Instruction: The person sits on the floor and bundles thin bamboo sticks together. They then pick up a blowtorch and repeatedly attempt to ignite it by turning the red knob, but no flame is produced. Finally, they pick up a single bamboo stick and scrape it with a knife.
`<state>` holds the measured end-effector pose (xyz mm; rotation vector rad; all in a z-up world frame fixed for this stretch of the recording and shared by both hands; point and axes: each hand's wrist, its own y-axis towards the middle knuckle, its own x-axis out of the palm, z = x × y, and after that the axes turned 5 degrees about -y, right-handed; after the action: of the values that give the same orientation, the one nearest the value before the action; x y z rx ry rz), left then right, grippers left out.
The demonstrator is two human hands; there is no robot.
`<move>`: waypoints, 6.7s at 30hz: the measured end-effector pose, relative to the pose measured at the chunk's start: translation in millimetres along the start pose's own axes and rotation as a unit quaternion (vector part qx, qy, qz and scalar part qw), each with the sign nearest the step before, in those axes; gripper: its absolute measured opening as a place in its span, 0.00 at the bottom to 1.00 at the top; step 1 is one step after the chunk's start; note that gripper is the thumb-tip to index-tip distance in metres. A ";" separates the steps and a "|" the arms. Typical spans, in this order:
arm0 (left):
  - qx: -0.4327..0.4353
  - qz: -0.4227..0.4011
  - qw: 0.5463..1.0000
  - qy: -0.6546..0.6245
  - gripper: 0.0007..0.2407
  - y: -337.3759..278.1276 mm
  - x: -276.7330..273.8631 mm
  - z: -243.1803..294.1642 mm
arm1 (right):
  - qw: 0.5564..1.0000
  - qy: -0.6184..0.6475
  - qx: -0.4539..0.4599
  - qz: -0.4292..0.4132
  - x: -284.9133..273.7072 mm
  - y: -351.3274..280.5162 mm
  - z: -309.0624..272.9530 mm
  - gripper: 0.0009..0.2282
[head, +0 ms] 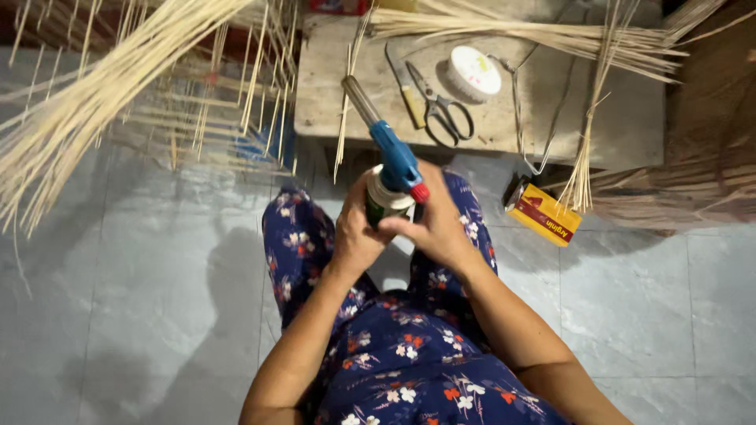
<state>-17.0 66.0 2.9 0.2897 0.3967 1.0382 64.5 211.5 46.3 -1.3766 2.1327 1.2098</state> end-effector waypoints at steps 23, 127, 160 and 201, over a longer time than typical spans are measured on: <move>-0.111 0.005 0.991 -0.077 0.09 86.0 21.5 -135.1 | 0.920 0.068 0.072 0.380 -103.8 194.8 370.2 0.23; -0.150 0.102 0.983 -0.013 0.07 73.3 3.5 -145.7 | 0.966 -0.219 0.130 0.047 67.0 82.8 214.9 0.12; 0.085 0.072 0.977 0.183 0.05 59.8 -102.4 -21.1 | 0.818 0.452 0.355 0.029 54.3 24.7 170.6 0.10; -0.244 -0.019 0.964 -0.105 0.11 97.2 -189.6 34.1 | 0.815 0.477 0.328 0.022 50.8 22.4 160.7 0.14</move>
<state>-161.6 -54.9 107.8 -0.0519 -0.0505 1.0226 -5.6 313.3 -70.5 -1.7328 2.7646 -0.4165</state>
